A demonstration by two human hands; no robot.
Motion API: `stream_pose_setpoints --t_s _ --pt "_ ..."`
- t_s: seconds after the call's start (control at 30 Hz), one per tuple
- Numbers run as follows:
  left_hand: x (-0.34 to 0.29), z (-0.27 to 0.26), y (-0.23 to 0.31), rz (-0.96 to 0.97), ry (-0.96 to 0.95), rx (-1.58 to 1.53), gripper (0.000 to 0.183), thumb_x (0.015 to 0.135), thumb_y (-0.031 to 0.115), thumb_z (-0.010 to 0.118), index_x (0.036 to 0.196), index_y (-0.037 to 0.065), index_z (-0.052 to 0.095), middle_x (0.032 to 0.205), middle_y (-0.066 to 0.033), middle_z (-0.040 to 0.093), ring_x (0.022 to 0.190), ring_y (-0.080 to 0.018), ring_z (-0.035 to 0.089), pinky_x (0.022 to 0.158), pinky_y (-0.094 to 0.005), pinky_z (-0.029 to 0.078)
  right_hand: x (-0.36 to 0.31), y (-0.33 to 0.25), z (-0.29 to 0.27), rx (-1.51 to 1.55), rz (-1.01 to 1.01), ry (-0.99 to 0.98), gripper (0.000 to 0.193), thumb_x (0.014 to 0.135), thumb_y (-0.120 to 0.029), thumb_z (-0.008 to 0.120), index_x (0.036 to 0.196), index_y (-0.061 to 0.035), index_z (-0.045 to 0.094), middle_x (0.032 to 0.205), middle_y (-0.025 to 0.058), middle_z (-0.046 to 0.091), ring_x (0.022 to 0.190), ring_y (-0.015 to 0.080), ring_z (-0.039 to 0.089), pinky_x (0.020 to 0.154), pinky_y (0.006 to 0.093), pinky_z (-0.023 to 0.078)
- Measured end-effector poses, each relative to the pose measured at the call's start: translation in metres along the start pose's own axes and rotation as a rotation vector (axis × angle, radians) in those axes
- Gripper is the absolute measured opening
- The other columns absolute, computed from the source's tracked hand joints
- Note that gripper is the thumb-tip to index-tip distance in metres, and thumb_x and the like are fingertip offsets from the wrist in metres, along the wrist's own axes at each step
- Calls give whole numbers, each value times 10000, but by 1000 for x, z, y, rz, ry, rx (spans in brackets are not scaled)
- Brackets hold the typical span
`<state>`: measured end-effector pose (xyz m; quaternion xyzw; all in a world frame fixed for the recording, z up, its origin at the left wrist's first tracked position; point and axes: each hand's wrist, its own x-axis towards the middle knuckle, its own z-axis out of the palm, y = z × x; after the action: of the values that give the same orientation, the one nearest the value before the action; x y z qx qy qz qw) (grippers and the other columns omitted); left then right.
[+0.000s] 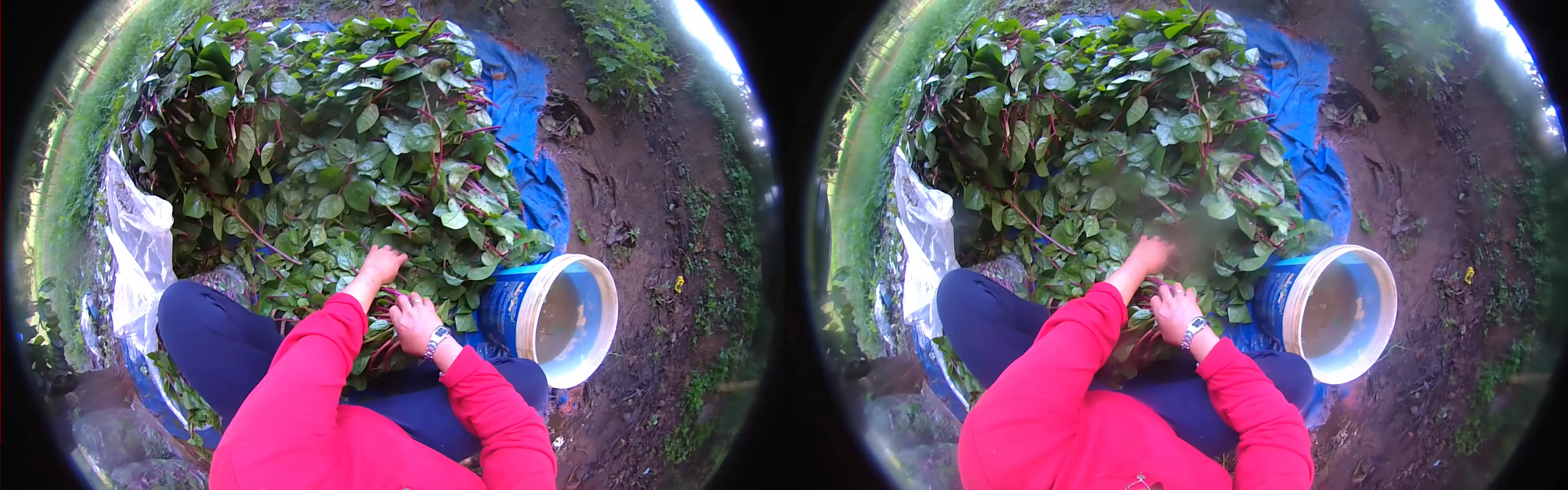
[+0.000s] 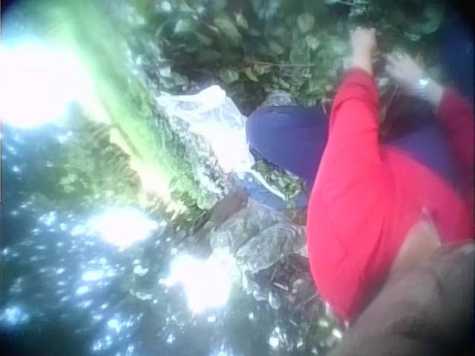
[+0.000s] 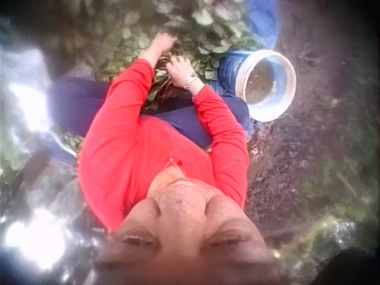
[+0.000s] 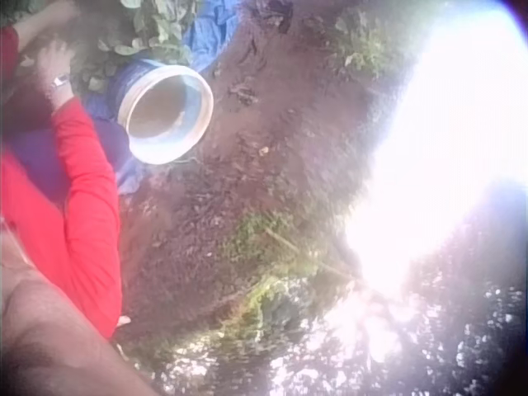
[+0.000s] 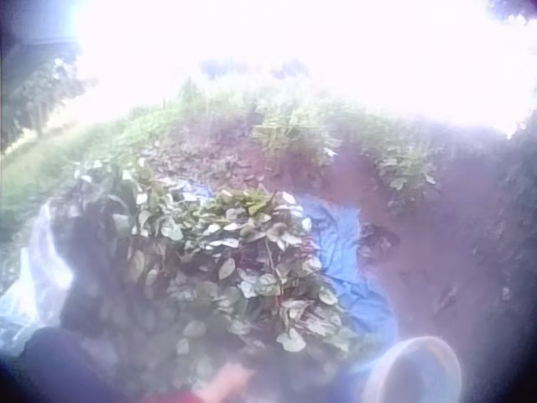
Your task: The person sorts red-stemmed leafy greens by picking them from a pile on a blue tarp, rinsing them in a bucket of water, and placing them into a plastic bag.
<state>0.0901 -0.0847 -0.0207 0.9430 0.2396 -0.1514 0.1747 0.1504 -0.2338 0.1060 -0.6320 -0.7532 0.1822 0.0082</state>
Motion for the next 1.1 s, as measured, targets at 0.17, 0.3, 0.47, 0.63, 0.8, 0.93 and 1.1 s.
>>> stream_pose_setpoints --t_s 0.17,0.3,0.47,0.63,0.8,0.93,1.1 --pt "6 -14 3 -151 125 -318 210 799 195 555 1000 141 578 913 -76 612 904 -251 590 770 -406 459 2 1 -1 -13 -3 26 217 671 -137 558 865 -43 533 971 161 516 971 338 507 784 461 418" --pt "-23 -43 2 140 -58 -987 223 816 268 578 914 72 615 886 -81 641 839 -179 589 766 -326 451 2 5 -4 -77 -32 115 205 675 -143 558 858 -52 536 977 151 506 1053 355 475 868 557 350" --pt "-52 -45 -3 73 -297 -1257 178 810 185 575 939 62 580 857 -24 606 842 -103 532 789 -254 418 1 -1 -6 -111 -73 160 185 683 -154 559 840 -57 545 989 133 503 1125 367 428 926 678 219" --pt "-34 -53 -4 86 -438 -1336 143 737 85 626 859 69 554 735 25 556 711 -85 516 686 -226 430 1 9 -1 11 0 49 201 647 -136 561 829 -52 541 961 138 511 1008 349 478 846 498 377" --pt "20 -51 -56 -426 858 -894 73 740 89 558 796 57 592 819 -121 596 794 -286 585 727 -365 465 4 3 -8 -40 -42 134 213 627 -130 567 821 -51 533 925 134 508 946 335 491 777 433 401" --pt "40 -55 -105 -768 857 -464 329 779 173 582 1082 87 485 982 -125 581 951 -338 525 820 -445 418 5 0 -12 -35 -57 123 199 650 -131 563 835 -61 540 917 123 507 951 328 493 798 444 391" --pt "36 -73 -90 -794 441 -418 305 806 228 583 1088 139 507 963 -121 587 951 -334 533 801 -452 431 3 2 -9 -26 -28 64 203 673 -136 559 864 -69 550 935 116 509 992 321 479 845 457 376"
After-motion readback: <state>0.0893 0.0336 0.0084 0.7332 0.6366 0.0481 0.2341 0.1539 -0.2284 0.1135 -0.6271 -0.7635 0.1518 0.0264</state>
